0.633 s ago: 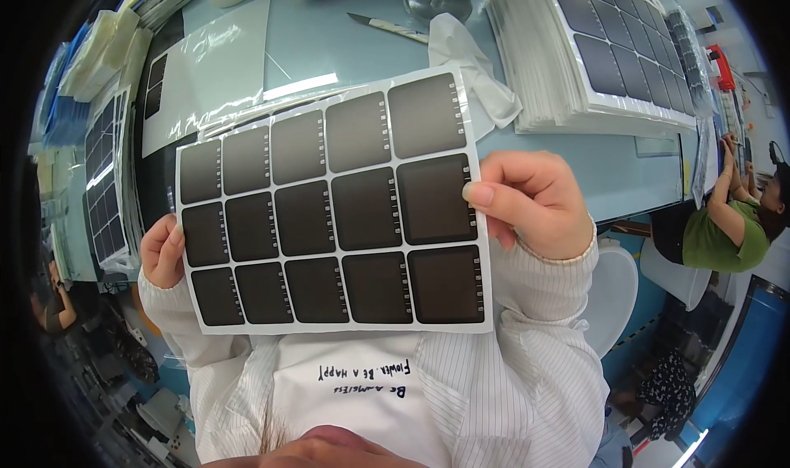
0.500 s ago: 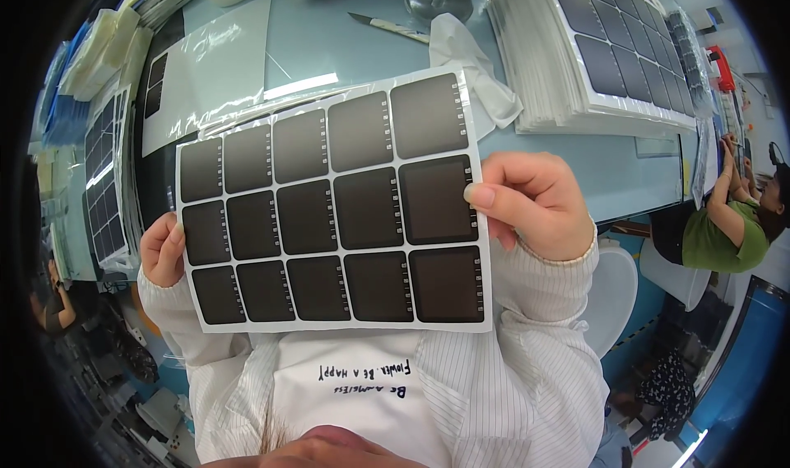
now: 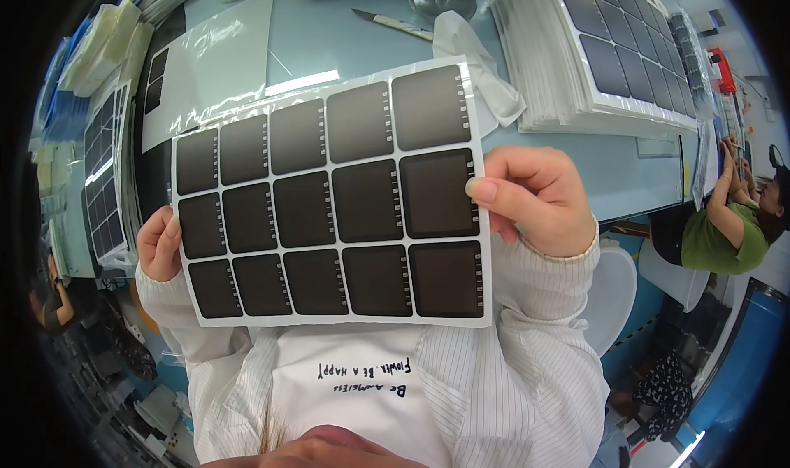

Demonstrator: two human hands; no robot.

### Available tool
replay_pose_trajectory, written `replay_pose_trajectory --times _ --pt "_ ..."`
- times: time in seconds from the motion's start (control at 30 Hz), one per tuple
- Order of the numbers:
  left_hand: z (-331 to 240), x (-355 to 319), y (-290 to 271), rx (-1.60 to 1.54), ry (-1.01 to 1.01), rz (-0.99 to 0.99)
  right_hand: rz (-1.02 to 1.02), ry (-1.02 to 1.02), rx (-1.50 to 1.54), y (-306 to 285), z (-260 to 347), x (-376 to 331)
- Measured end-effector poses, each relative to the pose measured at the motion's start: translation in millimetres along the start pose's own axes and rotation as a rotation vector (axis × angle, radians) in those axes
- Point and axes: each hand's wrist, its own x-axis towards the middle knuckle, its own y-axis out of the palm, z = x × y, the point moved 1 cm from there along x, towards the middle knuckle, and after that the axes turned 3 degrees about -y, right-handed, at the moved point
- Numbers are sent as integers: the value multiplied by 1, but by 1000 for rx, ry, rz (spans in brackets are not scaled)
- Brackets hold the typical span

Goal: The recorder is inspecting and cleaning small solar panels at a production workstation.

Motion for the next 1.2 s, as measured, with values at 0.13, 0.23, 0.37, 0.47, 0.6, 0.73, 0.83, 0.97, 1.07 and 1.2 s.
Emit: replay_pose_trajectory --times 0.13,0.23,0.37,0.47,0.6,0.73,0.83,0.97,1.07,1.2 --pt "-3 3 3 -33 1 18 -32 24 67 -3 -3 2" --pt "-3 7 4 0 -10 21 -63 33 76 -9 -6 3" --pt "-5 13 8 -28 -35 24 -47 50 102 -19 -11 8" --pt "-6 17 8 -70 -66 19 -55 57 111 -23 -14 14" --pt "-7 21 7 -54 -70 14 -34 -31 215 -20 -16 20" --pt "-9 24 10 -76 -92 -5 -45 -28 226 -20 -15 21" --pt "-11 25 11 -78 -125 10 -53 55 142 -23 -11 19" --pt "-14 25 12 -55 -114 20 -64 35 147 -26 -9 16" --pt "-23 21 17 -74 -77 1 -91 -10 93 -25 -9 16" --pt "-39 25 25 201 297 -75 -193 -172 -160 -18 8 8"
